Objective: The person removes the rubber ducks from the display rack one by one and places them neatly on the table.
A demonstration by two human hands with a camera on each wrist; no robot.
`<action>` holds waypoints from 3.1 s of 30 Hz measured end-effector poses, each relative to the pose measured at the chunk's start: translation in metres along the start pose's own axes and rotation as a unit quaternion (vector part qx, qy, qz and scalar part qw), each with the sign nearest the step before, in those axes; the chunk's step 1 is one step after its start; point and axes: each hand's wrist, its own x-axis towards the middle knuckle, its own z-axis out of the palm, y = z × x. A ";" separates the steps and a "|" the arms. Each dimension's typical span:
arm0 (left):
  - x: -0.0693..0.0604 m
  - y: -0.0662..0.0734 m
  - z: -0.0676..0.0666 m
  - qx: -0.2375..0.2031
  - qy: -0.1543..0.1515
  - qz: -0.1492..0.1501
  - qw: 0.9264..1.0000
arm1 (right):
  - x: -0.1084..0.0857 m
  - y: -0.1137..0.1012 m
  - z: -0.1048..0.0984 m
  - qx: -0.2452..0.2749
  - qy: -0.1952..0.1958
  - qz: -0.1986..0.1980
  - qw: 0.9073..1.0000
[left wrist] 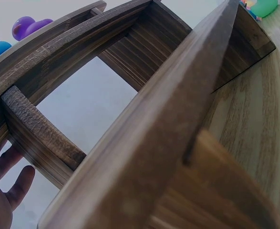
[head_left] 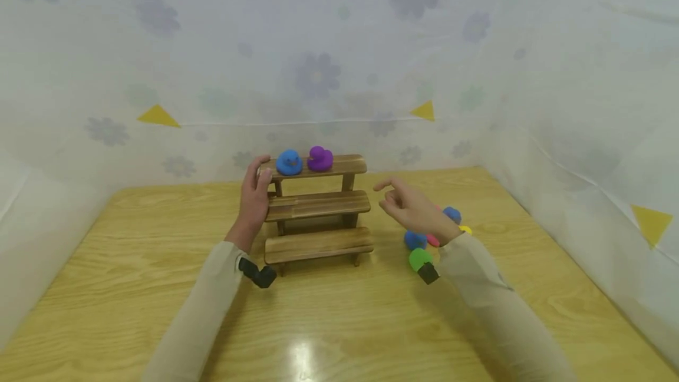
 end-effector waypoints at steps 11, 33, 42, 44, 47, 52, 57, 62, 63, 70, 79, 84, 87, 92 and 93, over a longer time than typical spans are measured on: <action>0.004 -0.017 -0.003 0.003 0.009 0.002 1.000 | 0.033 -0.022 0.000 0.017 -0.003 -0.076 0.997; -0.005 0.000 -0.003 0.008 -0.002 -0.021 1.000 | 0.107 -0.045 0.028 -0.017 0.068 -0.061 0.996; -0.003 0.002 -0.004 0.008 0.005 -0.009 1.000 | 0.116 -0.054 0.032 -0.015 0.049 -0.012 0.999; -0.002 0.002 -0.003 0.008 0.004 -0.006 1.000 | 0.117 -0.055 0.032 -0.021 0.056 -0.007 0.998; -0.002 0.002 -0.003 0.007 0.005 -0.002 1.000 | 0.119 -0.056 0.033 -0.031 0.069 -0.009 0.997; -0.001 0.003 -0.003 0.010 0.006 0.002 1.000 | 0.120 -0.056 0.034 -0.037 0.082 -0.020 0.996; -0.002 0.004 -0.002 0.012 0.005 0.002 1.000 | 0.118 -0.053 0.034 -0.023 0.087 -0.017 0.996; -0.002 0.006 -0.003 0.015 0.006 -0.003 1.000 | 0.114 -0.052 0.033 0.016 0.089 -0.016 0.996; -0.002 0.006 -0.003 0.017 0.005 -0.003 1.000 | 0.114 -0.052 0.033 0.023 0.087 -0.017 0.996; -0.003 0.005 -0.002 0.022 0.003 -0.006 1.000 | 0.109 -0.049 0.031 0.041 0.071 -0.039 0.996; 0.000 0.003 0.000 0.019 -0.003 0.002 1.000 | 0.100 -0.042 0.023 0.033 0.064 -0.044 0.996; 0.000 0.002 0.000 0.017 0.000 -0.002 1.000 | 0.095 -0.041 0.020 0.043 0.051 -0.042 0.997; 0.000 0.001 0.000 0.017 -0.003 -0.001 1.000 | 0.091 -0.041 0.019 0.038 0.054 -0.047 0.997; 0.000 0.002 0.000 0.021 -0.002 0.000 1.000 | 0.084 -0.042 0.018 0.014 0.061 -0.069 0.996; 0.001 0.002 0.000 0.022 -0.002 0.000 1.000 | 0.082 -0.041 0.018 0.013 0.059 -0.074 0.995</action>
